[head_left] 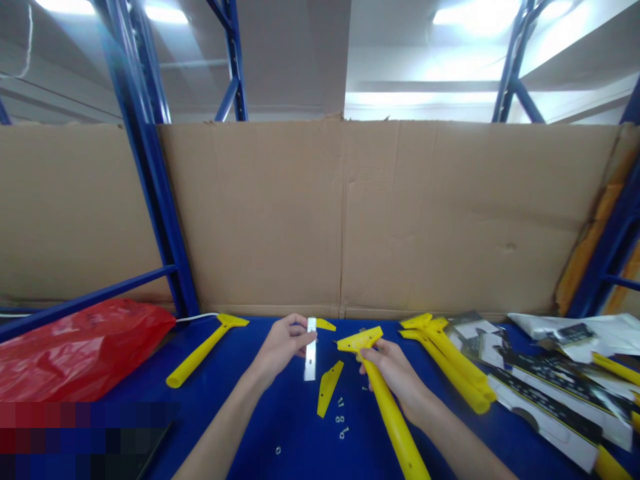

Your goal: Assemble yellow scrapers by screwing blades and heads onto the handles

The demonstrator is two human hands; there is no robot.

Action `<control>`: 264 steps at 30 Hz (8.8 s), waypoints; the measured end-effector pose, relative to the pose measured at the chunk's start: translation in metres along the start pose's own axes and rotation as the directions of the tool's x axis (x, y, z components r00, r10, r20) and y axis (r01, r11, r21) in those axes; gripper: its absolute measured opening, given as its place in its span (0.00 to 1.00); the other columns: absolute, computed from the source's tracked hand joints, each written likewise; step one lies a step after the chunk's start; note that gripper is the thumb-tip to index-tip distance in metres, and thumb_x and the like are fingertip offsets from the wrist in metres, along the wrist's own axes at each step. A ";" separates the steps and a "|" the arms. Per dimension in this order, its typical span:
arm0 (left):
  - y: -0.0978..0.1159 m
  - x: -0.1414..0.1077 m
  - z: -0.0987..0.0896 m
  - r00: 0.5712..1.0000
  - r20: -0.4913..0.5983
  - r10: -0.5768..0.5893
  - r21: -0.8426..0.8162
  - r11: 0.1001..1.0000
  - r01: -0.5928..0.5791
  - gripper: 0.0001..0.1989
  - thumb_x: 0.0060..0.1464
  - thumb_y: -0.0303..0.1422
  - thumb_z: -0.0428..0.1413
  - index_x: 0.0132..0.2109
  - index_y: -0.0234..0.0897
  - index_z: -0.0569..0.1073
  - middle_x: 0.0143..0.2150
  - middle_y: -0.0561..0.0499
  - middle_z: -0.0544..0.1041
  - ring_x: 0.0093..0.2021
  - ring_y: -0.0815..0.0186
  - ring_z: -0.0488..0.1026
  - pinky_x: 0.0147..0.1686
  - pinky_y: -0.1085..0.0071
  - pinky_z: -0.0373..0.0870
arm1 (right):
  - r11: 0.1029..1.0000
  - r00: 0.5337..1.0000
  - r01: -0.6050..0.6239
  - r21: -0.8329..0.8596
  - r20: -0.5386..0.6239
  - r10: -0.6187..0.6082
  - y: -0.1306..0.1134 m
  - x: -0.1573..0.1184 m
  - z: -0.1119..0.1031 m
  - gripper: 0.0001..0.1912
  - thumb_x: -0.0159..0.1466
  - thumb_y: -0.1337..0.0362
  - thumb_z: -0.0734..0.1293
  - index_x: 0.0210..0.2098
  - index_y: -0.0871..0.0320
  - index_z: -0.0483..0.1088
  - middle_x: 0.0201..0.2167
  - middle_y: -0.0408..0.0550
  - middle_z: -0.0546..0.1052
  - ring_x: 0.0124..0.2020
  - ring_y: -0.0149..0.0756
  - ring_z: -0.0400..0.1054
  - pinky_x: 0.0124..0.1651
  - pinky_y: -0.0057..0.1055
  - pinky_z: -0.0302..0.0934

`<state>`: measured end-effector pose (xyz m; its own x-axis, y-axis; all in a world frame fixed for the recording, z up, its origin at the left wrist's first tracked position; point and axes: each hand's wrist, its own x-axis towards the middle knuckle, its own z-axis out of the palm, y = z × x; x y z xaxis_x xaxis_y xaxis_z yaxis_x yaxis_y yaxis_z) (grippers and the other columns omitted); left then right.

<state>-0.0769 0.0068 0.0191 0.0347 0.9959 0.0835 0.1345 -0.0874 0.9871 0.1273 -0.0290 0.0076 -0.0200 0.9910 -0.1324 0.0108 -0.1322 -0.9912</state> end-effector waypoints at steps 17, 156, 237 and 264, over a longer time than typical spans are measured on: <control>0.001 -0.011 0.032 0.976 -0.136 -0.172 -0.489 0.868 0.085 0.10 0.47 0.24 0.61 0.32 0.35 0.66 0.32 0.47 0.81 0.34 0.67 0.78 0.37 0.72 0.74 | 0.996 0.994 -0.088 0.012 0.074 0.086 0.002 -0.007 0.004 0.07 0.59 0.65 0.61 0.37 0.60 0.65 0.20 0.42 0.72 0.16 0.28 0.64 0.22 0.25 0.58; -0.007 -0.005 0.009 0.979 -0.125 -0.160 0.203 0.962 0.183 0.09 0.36 0.30 0.62 0.27 0.35 0.69 0.17 0.58 0.69 0.18 0.70 0.66 0.20 0.75 0.59 | 0.865 0.971 -0.236 0.443 0.149 0.189 0.006 -0.002 0.007 0.02 0.54 0.73 0.62 0.27 0.62 0.65 0.17 0.43 0.69 0.15 0.25 0.60 0.16 0.20 0.52; -0.001 -0.008 0.044 0.985 -0.119 0.125 0.055 0.991 -0.119 0.12 0.37 0.38 0.61 0.28 0.33 0.77 0.32 0.46 0.79 0.37 0.59 0.73 0.41 0.66 0.66 | 0.912 0.961 -0.242 0.332 0.214 0.177 0.006 -0.010 0.016 0.06 0.52 0.72 0.62 0.32 0.61 0.65 0.16 0.41 0.68 0.15 0.25 0.60 0.18 0.21 0.53; -0.009 -0.006 0.045 0.959 -0.100 0.264 0.284 0.932 -0.227 0.08 0.45 0.35 0.58 0.33 0.37 0.74 0.36 0.47 0.78 0.38 0.61 0.72 0.38 0.68 0.65 | 0.903 0.963 -0.254 0.347 0.173 0.205 0.007 -0.011 0.018 0.06 0.62 0.64 0.62 0.30 0.57 0.58 0.16 0.40 0.69 0.14 0.25 0.60 0.16 0.20 0.52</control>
<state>-0.0334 0.0004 0.0031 -0.0304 0.9347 0.3542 0.3990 -0.3136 0.8617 0.1096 -0.0409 0.0022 -0.1901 0.9240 -0.3318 -0.3323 -0.3786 -0.8639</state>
